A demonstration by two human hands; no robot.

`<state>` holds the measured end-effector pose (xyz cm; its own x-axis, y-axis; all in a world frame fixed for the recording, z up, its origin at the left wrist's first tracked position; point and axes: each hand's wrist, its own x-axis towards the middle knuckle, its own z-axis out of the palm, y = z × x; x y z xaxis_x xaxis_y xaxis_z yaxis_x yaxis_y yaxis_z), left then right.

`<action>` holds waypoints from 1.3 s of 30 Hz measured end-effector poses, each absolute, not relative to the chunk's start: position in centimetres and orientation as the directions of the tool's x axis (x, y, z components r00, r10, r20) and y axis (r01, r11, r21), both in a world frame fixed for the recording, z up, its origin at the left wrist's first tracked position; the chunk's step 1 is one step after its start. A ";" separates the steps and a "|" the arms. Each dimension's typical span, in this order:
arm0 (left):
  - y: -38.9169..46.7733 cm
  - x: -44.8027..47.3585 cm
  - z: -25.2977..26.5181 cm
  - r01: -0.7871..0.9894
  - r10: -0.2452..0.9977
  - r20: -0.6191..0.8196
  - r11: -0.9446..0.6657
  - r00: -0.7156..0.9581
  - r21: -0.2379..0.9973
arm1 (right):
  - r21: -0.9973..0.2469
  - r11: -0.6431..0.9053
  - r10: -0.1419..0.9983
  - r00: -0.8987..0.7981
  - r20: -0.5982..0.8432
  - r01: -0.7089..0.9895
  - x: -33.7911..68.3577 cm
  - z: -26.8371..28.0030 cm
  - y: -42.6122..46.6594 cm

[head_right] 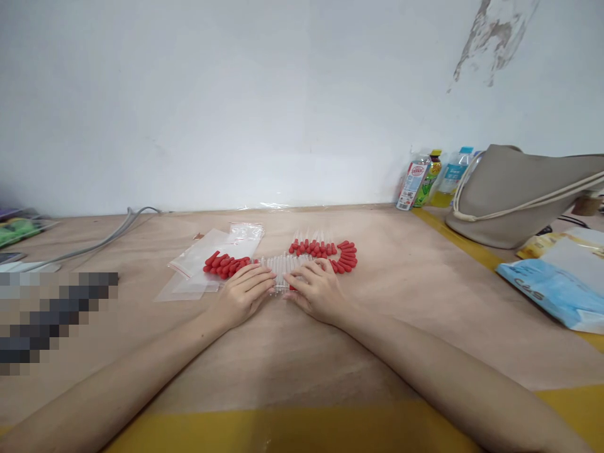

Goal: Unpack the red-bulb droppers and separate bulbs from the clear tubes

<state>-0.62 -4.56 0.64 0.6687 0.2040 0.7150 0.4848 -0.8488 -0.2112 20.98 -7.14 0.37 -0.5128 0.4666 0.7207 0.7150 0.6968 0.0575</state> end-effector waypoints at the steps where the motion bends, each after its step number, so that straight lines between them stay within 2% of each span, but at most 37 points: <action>1: -4.7 -0.6 0.7 0.479 0.200 0.714 -0.852 0.671 -0.210 | 0.070 0.704 0.455 -0.525 0.719 0.706 20.8 0.4 -7.1; 6: -5.2 -0.4 0.9 0.441 0.195 0.707 -0.879 0.680 -0.182 | 0.120 0.744 0.366 -0.550 0.751 0.657 20.5 0.3 -7.1; 10: -5.1 -1.5 1.1 0.448 0.236 0.720 -0.886 0.653 -0.117 | 0.124 0.786 0.299 -0.547 0.782 0.606 21.7 -0.1 -6.7; 18: -3.7 -4.2 0.4 0.555 0.315 0.816 -0.832 0.485 -0.009 | -0.057 0.669 0.412 -0.306 0.858 0.741 25.2 0.0 -5.4; 21: -3.4 -3.9 0.3 0.602 0.355 0.844 -0.797 0.403 0.047 | -0.239 0.605 0.513 -0.142 0.846 0.760 25.8 0.2 -4.4; 24: -3.1 -3.5 0.4 0.625 0.360 0.854 -0.779 0.377 0.052 | -0.479 0.460 0.597 0.138 0.790 0.748 27.6 0.1 -3.1; 30: -2.6 -2.5 0.5 0.618 0.374 0.829 -0.785 0.416 0.043 | -0.689 0.255 0.650 0.407 0.641 0.678 31.7 -0.6 -0.8; 34: -2.4 -2.0 0.3 0.602 0.417 0.788 -0.795 0.454 0.073 | -0.734 0.192 0.682 0.449 0.577 0.651 32.4 -1.3 0.0; 39: -2.5 -1.8 0.2 0.590 0.466 0.757 -0.796 0.458 0.133 | -0.734 0.249 0.729 0.377 0.571 0.631 31.9 -1.7 0.3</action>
